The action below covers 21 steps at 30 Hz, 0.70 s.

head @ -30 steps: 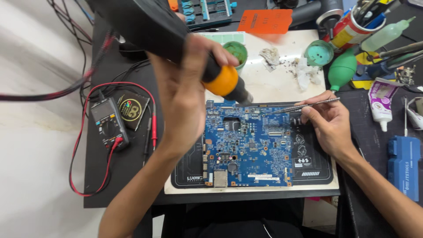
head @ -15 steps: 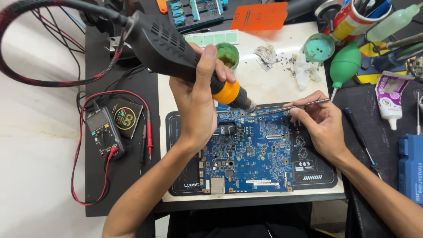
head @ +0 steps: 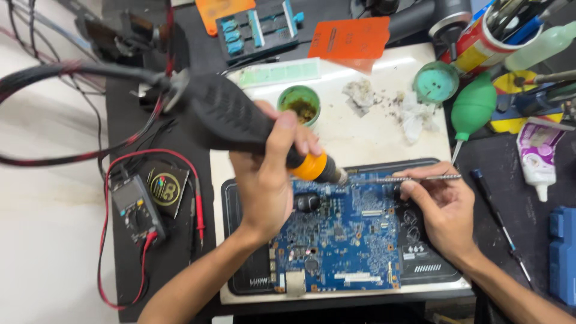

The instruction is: The person cleans a workspace with a cloth and then uses a heat gun and tweezers to work on components of a motherboard.

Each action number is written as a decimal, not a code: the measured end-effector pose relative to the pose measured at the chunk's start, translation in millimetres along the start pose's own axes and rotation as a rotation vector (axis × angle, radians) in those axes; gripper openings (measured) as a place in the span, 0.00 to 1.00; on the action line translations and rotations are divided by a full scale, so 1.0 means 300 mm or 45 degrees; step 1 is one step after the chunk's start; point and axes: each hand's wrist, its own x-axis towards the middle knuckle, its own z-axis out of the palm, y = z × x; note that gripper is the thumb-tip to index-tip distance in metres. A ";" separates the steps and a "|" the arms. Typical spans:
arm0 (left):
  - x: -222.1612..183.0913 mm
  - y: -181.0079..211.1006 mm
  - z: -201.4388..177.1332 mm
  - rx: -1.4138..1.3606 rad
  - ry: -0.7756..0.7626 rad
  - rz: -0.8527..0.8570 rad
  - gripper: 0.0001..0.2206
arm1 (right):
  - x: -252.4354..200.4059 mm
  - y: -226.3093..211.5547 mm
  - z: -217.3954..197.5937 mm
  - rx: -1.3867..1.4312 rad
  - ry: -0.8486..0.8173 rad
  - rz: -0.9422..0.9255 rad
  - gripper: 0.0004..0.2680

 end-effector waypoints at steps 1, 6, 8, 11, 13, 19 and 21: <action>0.001 0.008 0.001 0.011 0.032 -0.008 0.05 | 0.004 0.001 -0.002 -0.008 0.004 -0.008 0.06; -0.021 0.017 -0.003 0.004 -0.023 0.026 0.05 | -0.015 0.003 -0.002 -0.019 -0.016 -0.006 0.06; -0.027 0.014 -0.001 0.041 -0.063 0.057 0.05 | -0.006 0.000 -0.001 0.006 -0.016 0.000 0.05; -0.016 0.002 -0.007 0.083 -0.097 0.060 0.07 | 0.004 -0.003 0.009 0.022 -0.043 0.009 0.05; -0.003 -0.008 -0.011 0.074 -0.080 0.044 0.06 | 0.012 -0.012 0.011 -0.010 -0.062 0.005 0.05; 0.017 -0.028 -0.027 -0.017 -0.043 0.013 0.06 | 0.026 -0.023 0.023 -0.074 -0.087 -0.002 0.05; 0.020 -0.034 -0.033 -0.016 -0.057 0.039 0.06 | 0.026 -0.027 0.022 -0.113 -0.114 -0.007 0.05</action>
